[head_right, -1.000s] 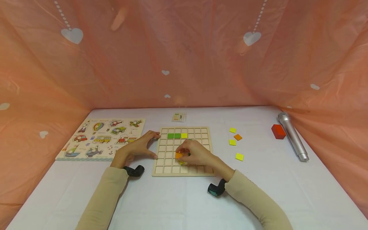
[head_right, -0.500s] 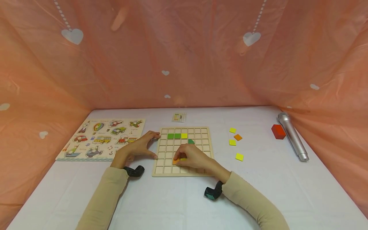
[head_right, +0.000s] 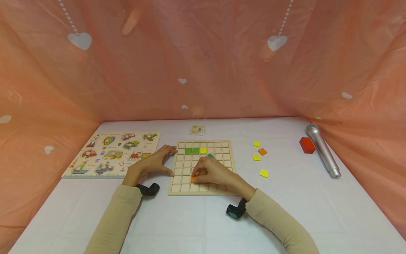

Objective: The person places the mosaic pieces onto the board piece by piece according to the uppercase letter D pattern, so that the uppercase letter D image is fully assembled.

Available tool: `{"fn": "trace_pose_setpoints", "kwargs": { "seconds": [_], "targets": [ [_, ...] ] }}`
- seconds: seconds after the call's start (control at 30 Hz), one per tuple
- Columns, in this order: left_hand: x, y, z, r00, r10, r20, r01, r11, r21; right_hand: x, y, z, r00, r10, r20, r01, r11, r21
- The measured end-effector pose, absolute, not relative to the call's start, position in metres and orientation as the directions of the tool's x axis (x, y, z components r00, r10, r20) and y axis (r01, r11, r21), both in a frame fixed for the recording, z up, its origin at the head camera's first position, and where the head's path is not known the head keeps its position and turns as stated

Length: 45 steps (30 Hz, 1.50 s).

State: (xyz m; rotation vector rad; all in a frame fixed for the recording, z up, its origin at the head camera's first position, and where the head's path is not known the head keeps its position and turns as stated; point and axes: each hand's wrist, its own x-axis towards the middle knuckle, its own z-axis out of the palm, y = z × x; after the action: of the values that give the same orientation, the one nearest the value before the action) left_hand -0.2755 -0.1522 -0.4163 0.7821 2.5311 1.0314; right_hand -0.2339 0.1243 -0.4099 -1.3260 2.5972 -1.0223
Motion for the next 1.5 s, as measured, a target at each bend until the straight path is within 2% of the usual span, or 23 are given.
{"fn": "trace_pose_setpoints", "kwargs": {
  "seconds": [0.2,0.33,0.43,0.57,0.7,0.87,1.1,1.27,1.5],
  "targets": [
    [-0.276,-0.152,-0.417,-0.806,0.585,-0.087,0.363,0.606,0.708,-0.24,0.152,-0.391,-0.722,-0.603,0.338,-0.631,0.373,-0.681],
    [-0.276,-0.152,-0.417,-0.808,0.583,-0.088,0.364,0.61,0.704,-0.239,0.18,-0.371,-0.781,-0.513,0.356,-0.582,0.389,-0.714],
    [-0.276,-0.153,-0.416,-0.809,0.582,-0.086,0.368,0.615,0.697,-0.247,0.211,-0.371,-0.812,-0.451,0.371,-0.559,0.415,-0.718],
    [-0.275,-0.154,-0.416,-0.813,0.578,-0.075,0.369,0.61,0.701,-0.261,0.258,-0.385,-0.862,-0.378,0.338,-0.488,0.439,-0.755],
    [-0.274,-0.155,-0.417,-0.818,0.571,-0.071,0.363,0.607,0.707,-0.267,0.297,-0.394,-0.919,-0.324,0.223,-0.363,0.48,-0.799],
    [-0.274,-0.156,-0.418,-0.815,0.576,-0.064,0.368,0.601,0.709,-0.265,0.322,-0.399,-0.959,-0.265,0.105,-0.249,0.601,-0.759],
    [-0.274,-0.154,-0.417,-0.816,0.574,-0.068,0.371,0.611,0.699,-0.27,0.327,-0.41,-0.983,-0.179,0.046,-0.17,0.781,-0.6],
    [-0.274,-0.152,-0.417,-0.813,0.579,-0.06,0.375,0.6,0.706,-0.272,0.324,-0.41,-0.987,-0.149,0.053,-0.153,0.813,-0.562],
    [-0.274,-0.153,-0.417,-0.818,0.57,-0.071,0.358,0.603,0.713,-0.272,0.313,-0.401,-0.988,-0.153,0.027,-0.14,0.802,-0.581]
  ]
}}
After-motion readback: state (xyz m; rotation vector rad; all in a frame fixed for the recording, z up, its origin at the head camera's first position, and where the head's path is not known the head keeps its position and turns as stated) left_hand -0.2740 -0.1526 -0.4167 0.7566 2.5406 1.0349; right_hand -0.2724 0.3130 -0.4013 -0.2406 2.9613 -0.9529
